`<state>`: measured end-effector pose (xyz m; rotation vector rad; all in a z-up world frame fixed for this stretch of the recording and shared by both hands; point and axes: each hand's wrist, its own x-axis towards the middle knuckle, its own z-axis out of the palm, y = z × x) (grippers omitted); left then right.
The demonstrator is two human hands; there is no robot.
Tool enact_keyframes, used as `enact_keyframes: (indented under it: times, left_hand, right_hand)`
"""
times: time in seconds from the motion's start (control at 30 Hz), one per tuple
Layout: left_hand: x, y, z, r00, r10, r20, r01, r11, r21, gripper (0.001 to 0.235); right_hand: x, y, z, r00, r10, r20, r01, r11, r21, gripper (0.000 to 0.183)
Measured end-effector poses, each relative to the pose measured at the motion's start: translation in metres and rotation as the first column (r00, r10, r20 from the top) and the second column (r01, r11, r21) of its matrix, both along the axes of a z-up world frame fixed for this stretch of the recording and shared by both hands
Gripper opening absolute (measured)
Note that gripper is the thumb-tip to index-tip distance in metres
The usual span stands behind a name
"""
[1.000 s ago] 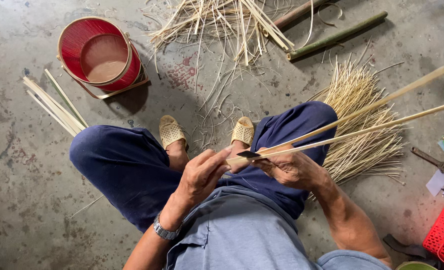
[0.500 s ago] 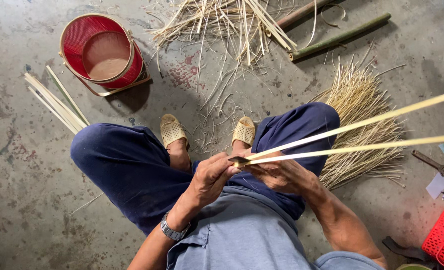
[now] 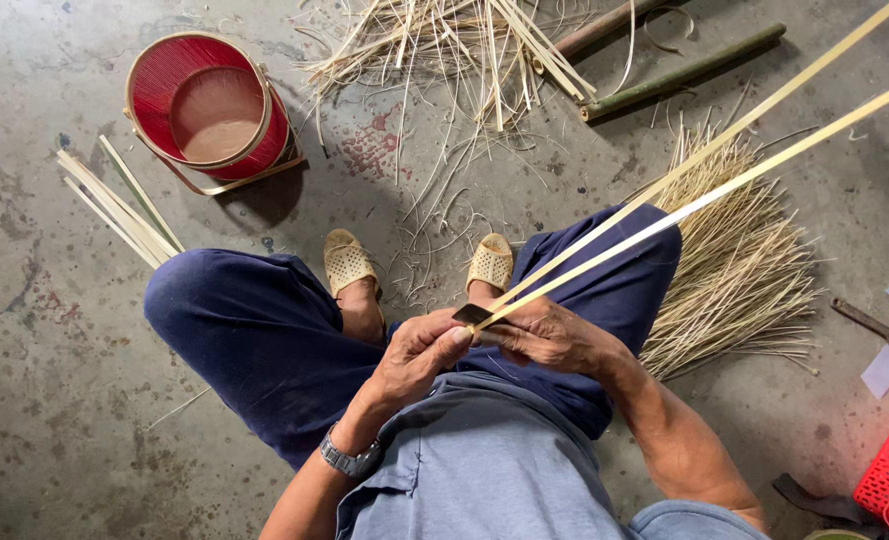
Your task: The person sits cross-legged on the floor and uses a knife to split bamboo strips into thinner pieces. They repeatedly hold a strip, split it with the knife, and set the pieces aside.
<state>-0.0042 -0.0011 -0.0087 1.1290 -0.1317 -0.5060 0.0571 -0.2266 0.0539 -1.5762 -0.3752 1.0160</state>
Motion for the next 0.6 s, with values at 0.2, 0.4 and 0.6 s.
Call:
enact_keyframes:
  times: [0.2,0.4,0.6]
  left_hand:
    - [0.000,0.000,-0.017,0.992,0.109,0.070,-0.111,0.993,0.034,0.025]
    - [0.009,-0.014,-0.027,0.977,0.213,-0.017,-0.213,0.970,-0.114,0.017]
    - [0.015,-0.030,-0.015,0.948,0.309,0.081,-0.313,0.949,0.045,0.019]
  right_hand:
    - [-0.008,-0.020,-0.006,0.957,-0.186,0.221,0.182,0.982,0.039,0.026]
    - [-0.002,-0.017,-0.033,0.667,-0.744,0.036,0.668,0.619,0.414,0.018]
    - [-0.002,0.015,-0.052,0.647,-0.758,-0.084,0.738,0.595,0.319,0.019]
